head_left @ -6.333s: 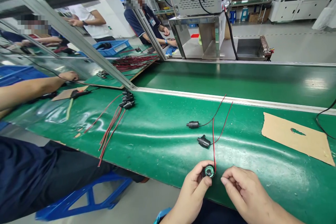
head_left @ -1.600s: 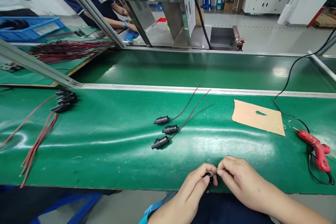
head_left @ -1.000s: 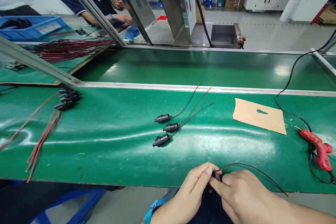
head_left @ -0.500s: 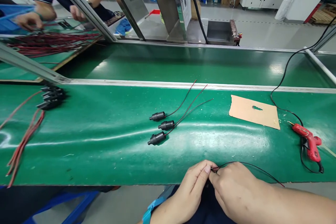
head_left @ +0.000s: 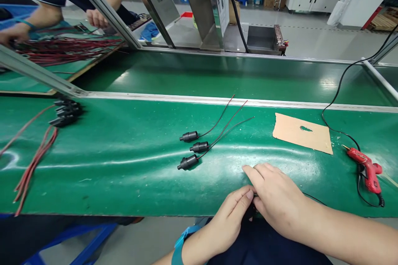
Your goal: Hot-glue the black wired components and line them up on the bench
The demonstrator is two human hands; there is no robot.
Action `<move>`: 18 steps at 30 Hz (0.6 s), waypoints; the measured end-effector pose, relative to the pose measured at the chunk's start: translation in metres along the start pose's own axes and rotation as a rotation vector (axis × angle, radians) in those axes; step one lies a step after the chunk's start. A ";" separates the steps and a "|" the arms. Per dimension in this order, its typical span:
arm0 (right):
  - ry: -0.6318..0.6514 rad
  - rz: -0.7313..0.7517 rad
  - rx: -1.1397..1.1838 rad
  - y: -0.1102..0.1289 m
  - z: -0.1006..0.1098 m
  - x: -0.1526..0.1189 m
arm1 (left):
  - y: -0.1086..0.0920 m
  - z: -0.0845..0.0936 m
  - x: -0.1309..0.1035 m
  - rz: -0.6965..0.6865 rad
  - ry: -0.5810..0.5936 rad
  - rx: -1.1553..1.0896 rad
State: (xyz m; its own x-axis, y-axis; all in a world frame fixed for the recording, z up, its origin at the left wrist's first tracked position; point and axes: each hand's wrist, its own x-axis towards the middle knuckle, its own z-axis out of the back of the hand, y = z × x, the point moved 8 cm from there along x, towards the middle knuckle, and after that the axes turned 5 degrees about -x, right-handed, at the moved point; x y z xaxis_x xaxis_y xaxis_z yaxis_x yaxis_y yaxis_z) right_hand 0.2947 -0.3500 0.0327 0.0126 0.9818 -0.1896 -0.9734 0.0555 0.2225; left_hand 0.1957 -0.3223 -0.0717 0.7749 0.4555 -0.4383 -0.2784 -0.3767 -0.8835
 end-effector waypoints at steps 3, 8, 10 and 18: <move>0.118 0.004 -0.084 0.003 -0.011 0.006 | -0.015 -0.010 0.001 -0.060 0.066 -0.021; 0.245 0.013 -0.186 0.011 -0.017 0.014 | -0.047 -0.018 -0.001 -0.176 0.088 -0.025; 0.294 -0.014 -0.192 0.012 -0.017 0.018 | -0.049 -0.020 -0.001 -0.171 0.096 -0.049; -0.005 -0.087 0.164 -0.011 0.009 -0.012 | -0.020 -0.012 0.004 -0.091 0.068 -0.083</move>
State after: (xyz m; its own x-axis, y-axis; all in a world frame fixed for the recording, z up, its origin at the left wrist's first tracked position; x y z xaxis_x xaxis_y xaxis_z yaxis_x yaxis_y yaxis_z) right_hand 0.3068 -0.3608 0.0409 0.0968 0.9729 -0.2098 -0.9182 0.1687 0.3585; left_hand 0.2112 -0.3223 -0.0542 0.8319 0.4363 -0.3428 -0.1599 -0.4031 -0.9011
